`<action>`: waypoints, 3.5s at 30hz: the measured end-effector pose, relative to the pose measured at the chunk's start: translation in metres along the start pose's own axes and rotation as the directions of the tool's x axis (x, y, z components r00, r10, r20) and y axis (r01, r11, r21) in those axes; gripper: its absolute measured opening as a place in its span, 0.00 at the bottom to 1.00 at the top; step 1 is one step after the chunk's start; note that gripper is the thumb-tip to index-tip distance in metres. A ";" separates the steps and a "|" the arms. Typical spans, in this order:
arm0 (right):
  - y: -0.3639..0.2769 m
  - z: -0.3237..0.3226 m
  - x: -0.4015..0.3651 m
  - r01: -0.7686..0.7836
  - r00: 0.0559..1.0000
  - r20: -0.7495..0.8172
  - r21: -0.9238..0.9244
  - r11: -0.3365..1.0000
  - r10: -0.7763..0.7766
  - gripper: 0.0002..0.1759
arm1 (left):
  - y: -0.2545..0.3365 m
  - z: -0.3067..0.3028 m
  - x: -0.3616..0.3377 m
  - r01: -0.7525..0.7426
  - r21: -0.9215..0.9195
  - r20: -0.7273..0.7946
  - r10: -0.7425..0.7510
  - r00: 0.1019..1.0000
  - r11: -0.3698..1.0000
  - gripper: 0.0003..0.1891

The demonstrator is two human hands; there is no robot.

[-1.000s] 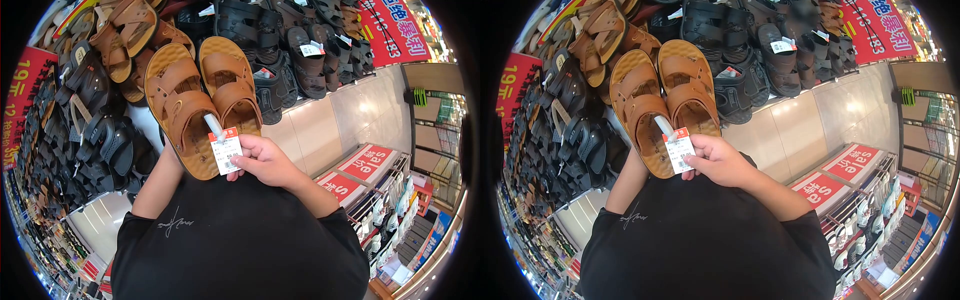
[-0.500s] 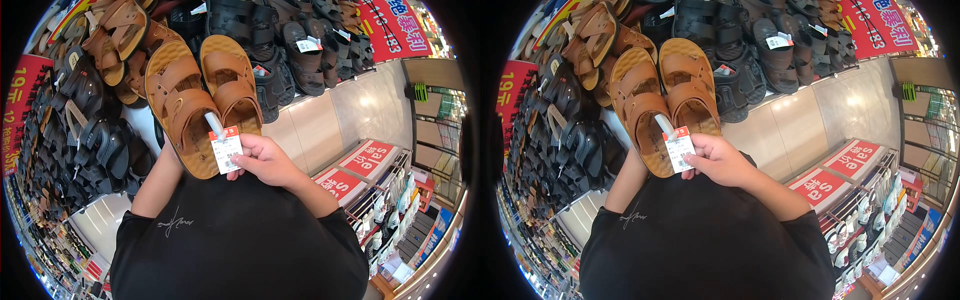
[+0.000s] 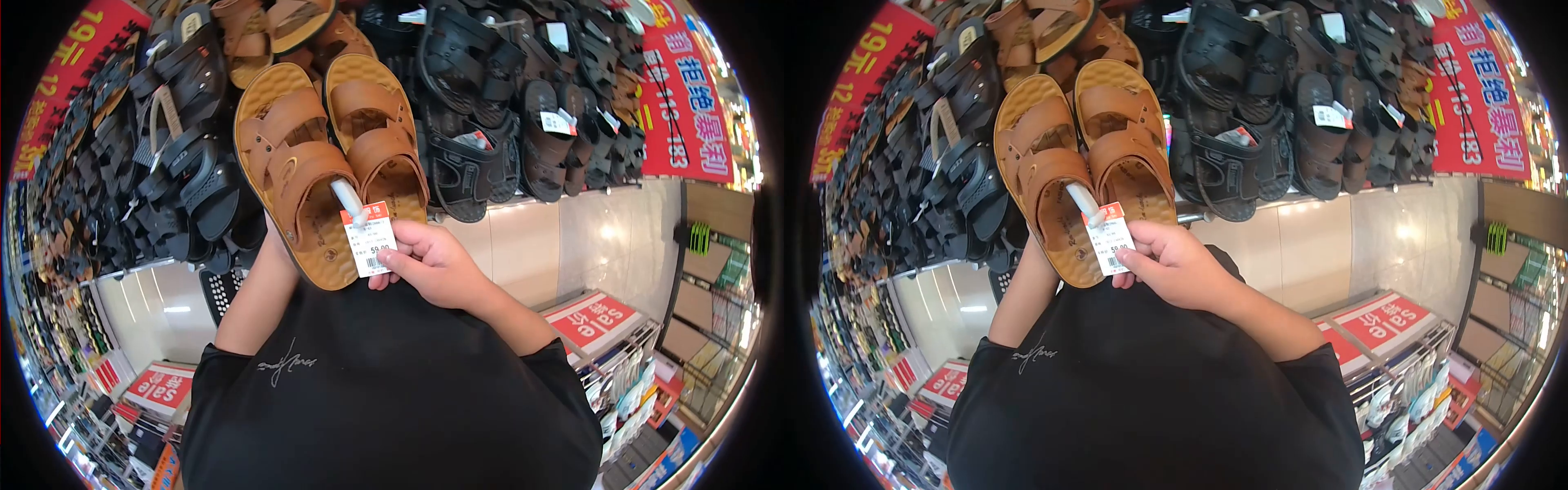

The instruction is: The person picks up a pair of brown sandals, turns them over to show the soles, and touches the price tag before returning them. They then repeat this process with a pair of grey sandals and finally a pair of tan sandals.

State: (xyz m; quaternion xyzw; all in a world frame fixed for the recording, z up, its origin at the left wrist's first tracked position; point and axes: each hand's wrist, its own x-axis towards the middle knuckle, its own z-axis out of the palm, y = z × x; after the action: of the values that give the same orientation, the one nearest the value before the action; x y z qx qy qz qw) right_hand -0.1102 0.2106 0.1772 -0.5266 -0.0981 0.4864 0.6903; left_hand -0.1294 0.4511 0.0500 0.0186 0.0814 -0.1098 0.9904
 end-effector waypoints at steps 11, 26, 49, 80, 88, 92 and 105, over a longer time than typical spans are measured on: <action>-0.017 0.008 0.047 0.526 0.584 0.445 -0.844 -0.101 -0.679 0.33 | 0.031 0.012 -0.035 -0.282 -0.010 0.066 0.282 0.957 0.959 0.43; -0.033 0.010 0.115 0.582 -0.038 0.788 -0.483 -0.655 -0.615 0.25 | 0.044 0.059 -0.044 -0.550 0.137 0.195 0.522 0.830 0.824 0.46; -0.039 -0.072 0.038 0.637 0.751 -0.326 0.129 0.760 -0.574 0.44 | 0.043 0.091 -0.037 -0.419 0.863 0.205 0.562 0.801 0.282 0.33; 0.006 -0.073 0.040 0.440 0.858 -0.325 0.063 0.896 -0.398 0.40 | 0.049 0.067 -0.082 -0.129 0.729 -0.070 0.260 0.963 0.672 0.48; 0.004 -0.076 0.045 0.397 0.910 -0.223 0.223 0.890 -0.350 0.39 | 0.061 0.034 -0.077 -0.133 0.665 -0.039 0.212 0.977 0.735 0.53; -0.007 -0.064 0.053 0.398 0.914 -0.211 0.312 0.863 -0.346 0.41 | 0.065 0.031 -0.070 -0.101 0.574 0.037 0.098 0.995 0.812 0.55; -0.016 -0.067 0.066 0.443 0.889 -0.233 0.229 0.866 -0.394 0.40 | 0.046 -0.001 -0.068 -0.118 0.355 0.065 0.101 0.993 0.927 0.57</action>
State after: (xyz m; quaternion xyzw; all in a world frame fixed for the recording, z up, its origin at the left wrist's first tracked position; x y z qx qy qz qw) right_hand -0.0240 0.2201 0.1372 -0.4324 -0.0795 0.2843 0.8520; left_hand -0.1844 0.5108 0.0611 0.2007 0.0363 -0.0676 0.9767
